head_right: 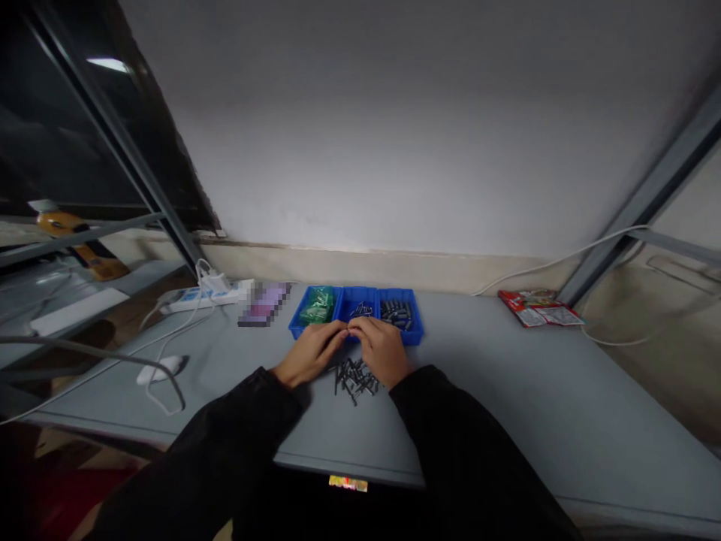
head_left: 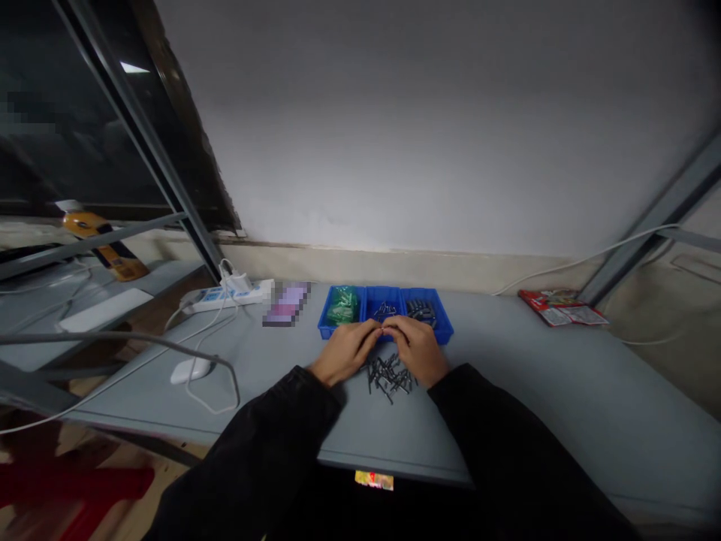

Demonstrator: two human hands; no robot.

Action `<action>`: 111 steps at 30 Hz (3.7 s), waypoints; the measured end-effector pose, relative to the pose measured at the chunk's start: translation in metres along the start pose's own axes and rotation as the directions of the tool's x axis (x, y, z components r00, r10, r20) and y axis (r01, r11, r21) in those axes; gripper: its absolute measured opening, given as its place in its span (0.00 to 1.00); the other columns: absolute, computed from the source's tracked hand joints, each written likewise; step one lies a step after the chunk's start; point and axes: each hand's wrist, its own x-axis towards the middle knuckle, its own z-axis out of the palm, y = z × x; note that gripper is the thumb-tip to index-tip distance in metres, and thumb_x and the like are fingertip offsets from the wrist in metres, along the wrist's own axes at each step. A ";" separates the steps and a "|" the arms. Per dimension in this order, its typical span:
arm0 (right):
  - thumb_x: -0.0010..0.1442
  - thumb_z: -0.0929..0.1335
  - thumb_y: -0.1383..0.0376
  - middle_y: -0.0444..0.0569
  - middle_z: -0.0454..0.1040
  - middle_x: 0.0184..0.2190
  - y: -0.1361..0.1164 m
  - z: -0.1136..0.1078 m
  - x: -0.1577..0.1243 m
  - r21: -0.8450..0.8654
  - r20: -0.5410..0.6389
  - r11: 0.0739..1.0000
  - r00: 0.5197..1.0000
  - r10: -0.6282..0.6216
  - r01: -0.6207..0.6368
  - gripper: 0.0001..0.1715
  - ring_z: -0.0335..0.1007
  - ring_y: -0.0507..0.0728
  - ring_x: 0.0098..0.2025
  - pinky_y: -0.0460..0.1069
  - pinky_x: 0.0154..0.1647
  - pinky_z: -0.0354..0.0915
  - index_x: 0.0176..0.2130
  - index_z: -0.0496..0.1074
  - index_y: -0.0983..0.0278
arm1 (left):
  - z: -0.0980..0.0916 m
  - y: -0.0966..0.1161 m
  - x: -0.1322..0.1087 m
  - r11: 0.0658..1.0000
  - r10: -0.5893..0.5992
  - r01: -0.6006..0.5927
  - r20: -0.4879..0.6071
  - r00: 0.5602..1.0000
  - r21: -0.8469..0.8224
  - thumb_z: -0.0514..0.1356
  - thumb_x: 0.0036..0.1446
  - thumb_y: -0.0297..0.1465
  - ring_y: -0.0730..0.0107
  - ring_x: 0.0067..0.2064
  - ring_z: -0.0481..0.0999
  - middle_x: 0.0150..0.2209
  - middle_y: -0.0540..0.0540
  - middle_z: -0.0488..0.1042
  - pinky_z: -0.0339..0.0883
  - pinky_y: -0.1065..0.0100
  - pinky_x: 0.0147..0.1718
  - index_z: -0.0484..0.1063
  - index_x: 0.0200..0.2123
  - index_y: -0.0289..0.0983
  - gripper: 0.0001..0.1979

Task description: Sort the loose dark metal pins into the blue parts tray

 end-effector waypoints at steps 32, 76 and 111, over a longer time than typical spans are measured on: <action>0.71 0.60 0.64 0.49 0.74 0.39 -0.002 -0.003 0.001 -0.117 0.075 0.993 0.997 0.001 0.008 0.09 0.73 0.55 0.40 0.49 0.43 0.64 0.45 0.68 0.62 | 0.000 0.002 0.000 0.996 -0.026 0.013 -0.148 0.989 -0.093 0.52 0.70 0.34 0.72 0.31 0.71 0.32 0.47 0.76 0.63 0.70 0.34 0.74 0.40 0.34 0.13; 0.72 0.60 0.64 0.48 0.74 0.38 0.004 -0.002 0.000 -0.133 0.064 0.991 0.998 0.023 -0.014 0.06 0.72 0.56 0.38 0.50 0.40 0.62 0.43 0.66 0.61 | 0.002 0.001 -0.001 0.995 -0.028 0.006 -0.217 0.976 -0.102 0.55 0.68 0.32 0.74 0.28 0.67 0.28 0.50 0.73 0.60 0.71 0.30 0.74 0.40 0.35 0.09; 0.67 0.64 0.67 0.49 0.73 0.39 0.002 -0.004 0.005 -0.337 -0.217 0.937 0.976 0.021 -0.095 0.05 0.66 0.59 0.44 0.55 0.47 0.57 0.39 0.71 0.61 | -0.010 -0.025 -0.016 0.984 -0.064 0.116 0.338 0.939 -0.137 0.60 0.63 0.31 0.72 0.29 0.72 0.32 0.46 0.80 0.62 0.71 0.31 0.80 0.39 0.35 0.09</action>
